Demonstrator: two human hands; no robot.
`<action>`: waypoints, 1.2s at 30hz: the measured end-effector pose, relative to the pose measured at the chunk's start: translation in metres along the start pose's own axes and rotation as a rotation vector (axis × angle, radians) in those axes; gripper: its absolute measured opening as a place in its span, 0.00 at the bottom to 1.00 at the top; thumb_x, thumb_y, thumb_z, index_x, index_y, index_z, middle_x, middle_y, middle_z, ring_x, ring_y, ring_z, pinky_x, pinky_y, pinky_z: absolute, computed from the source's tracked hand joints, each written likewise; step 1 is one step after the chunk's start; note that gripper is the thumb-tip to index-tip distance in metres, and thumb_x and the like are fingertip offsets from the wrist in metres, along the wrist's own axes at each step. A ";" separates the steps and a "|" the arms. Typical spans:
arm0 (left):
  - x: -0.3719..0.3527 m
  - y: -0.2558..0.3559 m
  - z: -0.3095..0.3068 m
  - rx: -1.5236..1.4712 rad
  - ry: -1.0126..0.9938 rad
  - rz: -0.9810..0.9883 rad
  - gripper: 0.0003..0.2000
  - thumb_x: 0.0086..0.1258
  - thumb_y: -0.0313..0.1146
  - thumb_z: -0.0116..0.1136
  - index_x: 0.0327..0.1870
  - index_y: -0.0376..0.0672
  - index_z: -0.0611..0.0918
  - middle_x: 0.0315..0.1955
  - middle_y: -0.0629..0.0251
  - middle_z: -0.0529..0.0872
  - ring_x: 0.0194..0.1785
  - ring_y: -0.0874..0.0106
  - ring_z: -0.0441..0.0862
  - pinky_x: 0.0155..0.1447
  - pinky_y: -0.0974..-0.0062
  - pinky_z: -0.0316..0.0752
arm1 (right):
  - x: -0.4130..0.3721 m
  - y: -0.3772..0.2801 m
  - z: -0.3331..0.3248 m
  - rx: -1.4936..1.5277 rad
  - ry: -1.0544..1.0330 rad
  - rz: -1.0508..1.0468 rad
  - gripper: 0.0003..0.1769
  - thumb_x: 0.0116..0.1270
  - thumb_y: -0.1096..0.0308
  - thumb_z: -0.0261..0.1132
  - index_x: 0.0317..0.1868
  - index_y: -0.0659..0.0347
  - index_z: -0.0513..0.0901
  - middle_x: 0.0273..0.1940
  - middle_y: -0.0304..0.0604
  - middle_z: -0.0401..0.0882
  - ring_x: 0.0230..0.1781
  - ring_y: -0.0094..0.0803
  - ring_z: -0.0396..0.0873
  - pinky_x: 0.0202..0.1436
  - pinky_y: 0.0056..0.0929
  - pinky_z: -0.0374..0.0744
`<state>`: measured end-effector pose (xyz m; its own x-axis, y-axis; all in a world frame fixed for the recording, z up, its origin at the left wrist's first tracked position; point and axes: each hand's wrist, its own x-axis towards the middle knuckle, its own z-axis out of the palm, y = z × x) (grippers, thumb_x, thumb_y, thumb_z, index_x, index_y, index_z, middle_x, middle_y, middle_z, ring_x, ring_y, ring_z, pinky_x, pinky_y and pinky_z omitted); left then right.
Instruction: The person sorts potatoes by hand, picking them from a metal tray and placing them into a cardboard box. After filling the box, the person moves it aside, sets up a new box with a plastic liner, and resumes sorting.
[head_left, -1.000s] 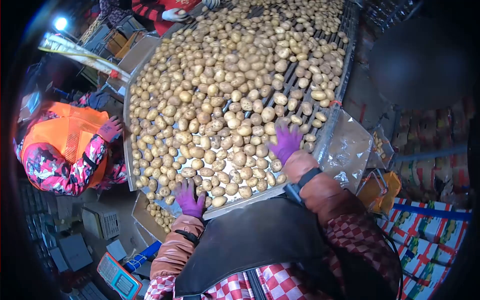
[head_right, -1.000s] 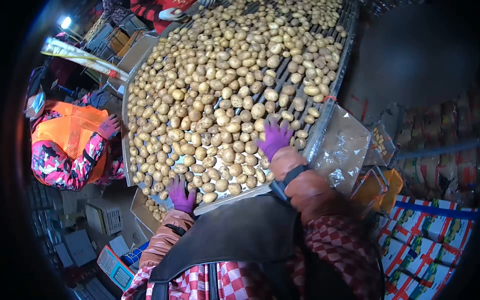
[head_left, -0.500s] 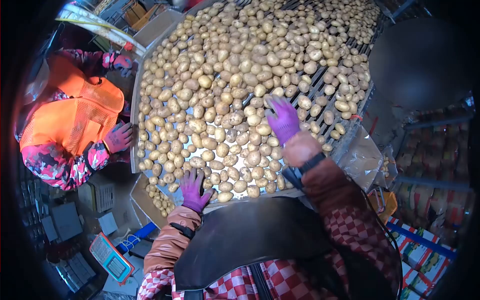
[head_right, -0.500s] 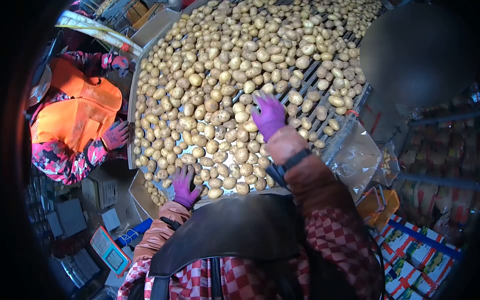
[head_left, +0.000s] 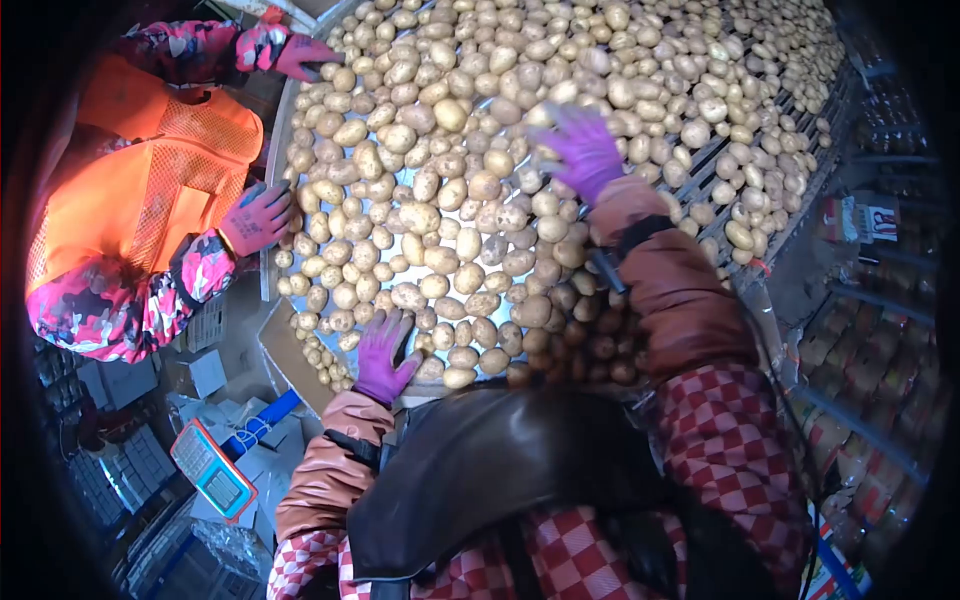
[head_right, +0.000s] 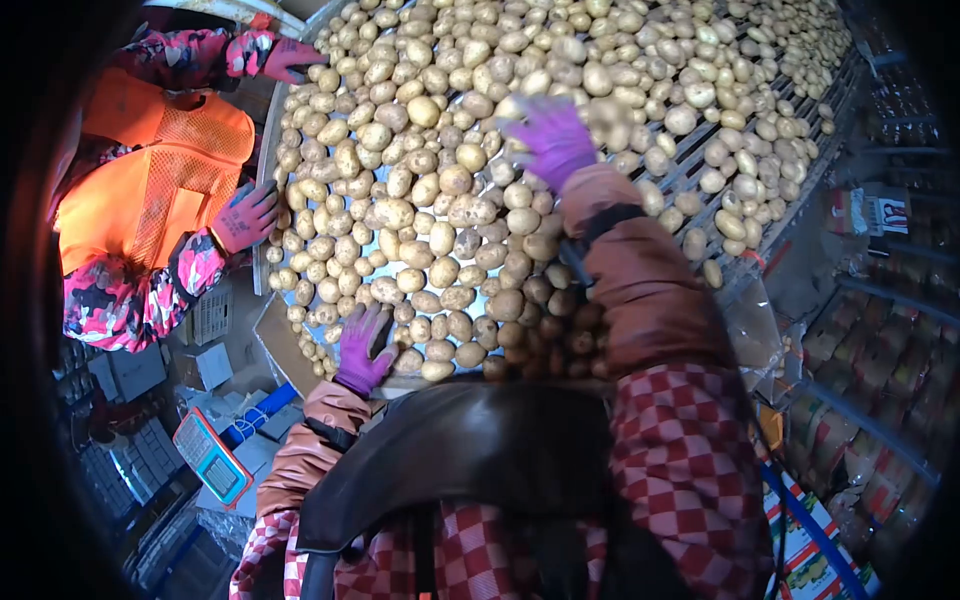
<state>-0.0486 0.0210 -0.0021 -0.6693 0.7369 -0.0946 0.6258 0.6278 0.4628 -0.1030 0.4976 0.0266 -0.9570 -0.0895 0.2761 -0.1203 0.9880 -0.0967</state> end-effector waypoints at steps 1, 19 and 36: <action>-0.001 0.002 -0.003 -0.021 -0.020 -0.020 0.33 0.57 0.45 0.65 0.66 0.50 0.73 0.67 0.56 0.70 0.70 0.48 0.63 0.71 0.49 0.57 | -0.011 0.019 0.006 -0.040 0.051 -0.002 0.27 0.58 0.48 0.65 0.60 0.38 0.76 0.65 0.43 0.69 0.65 0.42 0.67 0.73 0.51 0.56; 0.012 0.002 -0.006 -0.053 0.002 0.056 0.29 0.57 0.45 0.67 0.62 0.53 0.77 0.60 0.58 0.77 0.67 0.48 0.68 0.69 0.52 0.62 | -0.070 -0.188 -0.021 0.228 -0.039 0.080 0.28 0.56 0.53 0.68 0.58 0.44 0.76 0.63 0.44 0.68 0.70 0.49 0.59 0.71 0.64 0.50; 0.056 -0.012 -0.025 -0.183 0.252 0.042 0.17 0.64 0.34 0.60 0.56 0.48 0.81 0.53 0.55 0.83 0.57 0.52 0.80 0.61 0.59 0.74 | -0.227 0.077 -0.092 -0.038 0.226 0.924 0.30 0.65 0.56 0.64 0.66 0.56 0.73 0.61 0.53 0.75 0.63 0.45 0.73 0.66 0.37 0.69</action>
<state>-0.1037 0.0486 0.0096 -0.7367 0.6618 0.1387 0.5879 0.5256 0.6149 0.1298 0.6055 0.0446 -0.5952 0.7514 0.2850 0.6705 0.6598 -0.3393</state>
